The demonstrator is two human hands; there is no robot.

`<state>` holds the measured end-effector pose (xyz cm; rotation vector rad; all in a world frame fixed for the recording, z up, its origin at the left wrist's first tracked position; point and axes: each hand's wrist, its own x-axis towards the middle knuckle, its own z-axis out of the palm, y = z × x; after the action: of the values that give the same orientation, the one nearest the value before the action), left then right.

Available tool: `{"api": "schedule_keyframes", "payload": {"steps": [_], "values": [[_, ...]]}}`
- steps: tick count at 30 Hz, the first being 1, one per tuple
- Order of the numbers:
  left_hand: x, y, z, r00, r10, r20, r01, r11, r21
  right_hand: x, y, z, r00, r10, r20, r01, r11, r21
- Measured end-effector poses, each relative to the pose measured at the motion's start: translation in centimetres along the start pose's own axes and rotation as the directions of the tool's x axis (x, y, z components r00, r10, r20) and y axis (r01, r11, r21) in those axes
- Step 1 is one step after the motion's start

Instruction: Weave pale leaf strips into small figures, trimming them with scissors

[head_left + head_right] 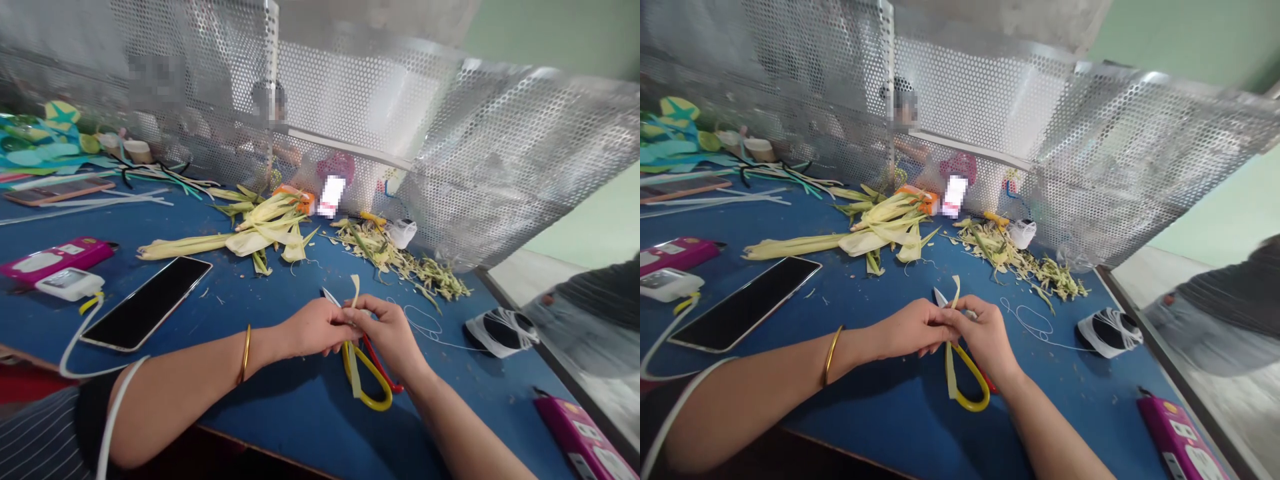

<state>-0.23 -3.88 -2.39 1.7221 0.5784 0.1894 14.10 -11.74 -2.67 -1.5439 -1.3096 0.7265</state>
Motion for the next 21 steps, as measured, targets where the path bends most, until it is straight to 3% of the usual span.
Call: {"api": "schedule_keyframes", "payload": {"steps": [2,3,7,10,13,15,17,18,21], "values": [[-0.1,-0.1,0.2,1.000,-0.003,0.014,0.003,1.000,-0.001,-0.2,-0.1,0.4,0.995,0.101,-0.004,-0.099,0.983,0.157],[-0.1,-0.1,0.2,1.000,0.001,0.019,-0.001,1.000,-0.001,-0.2,-0.2,0.6,0.995,0.092,-0.032,-0.085,0.980,0.179],[0.0,-0.5,0.2,0.999,-0.004,0.040,0.002,0.999,0.043,-0.1,-0.2,0.5,0.978,-0.096,-0.187,0.109,0.992,0.062],[0.1,-0.5,0.1,0.997,-0.062,0.042,0.061,0.998,0.031,-0.2,-0.4,-0.1,0.962,-0.099,-0.255,0.121,0.990,0.070],[0.1,-0.1,0.0,0.991,-0.130,-0.027,0.128,0.990,-0.059,-0.6,-0.7,-0.8,0.932,-0.130,-0.339,0.143,0.990,0.014],[0.2,0.1,-0.2,0.983,-0.150,-0.102,0.136,0.982,-0.130,-1.0,-1.0,-0.9,0.907,-0.242,-0.346,0.208,0.969,-0.132],[0.4,0.2,-0.3,0.971,-0.177,-0.160,0.138,0.964,-0.225,-1.4,-1.1,-0.6,0.867,-0.427,-0.258,0.333,0.880,-0.338],[0.4,0.2,-0.4,0.965,-0.195,-0.178,0.140,0.949,-0.283,-1.6,-1.1,-0.3,0.829,-0.532,-0.174,0.416,0.793,-0.445],[0.4,0.2,-0.6,0.961,-0.226,-0.159,0.131,0.878,-0.460,-2.0,-1.2,0.4,0.670,-0.733,0.115,0.598,0.441,-0.670]]}}
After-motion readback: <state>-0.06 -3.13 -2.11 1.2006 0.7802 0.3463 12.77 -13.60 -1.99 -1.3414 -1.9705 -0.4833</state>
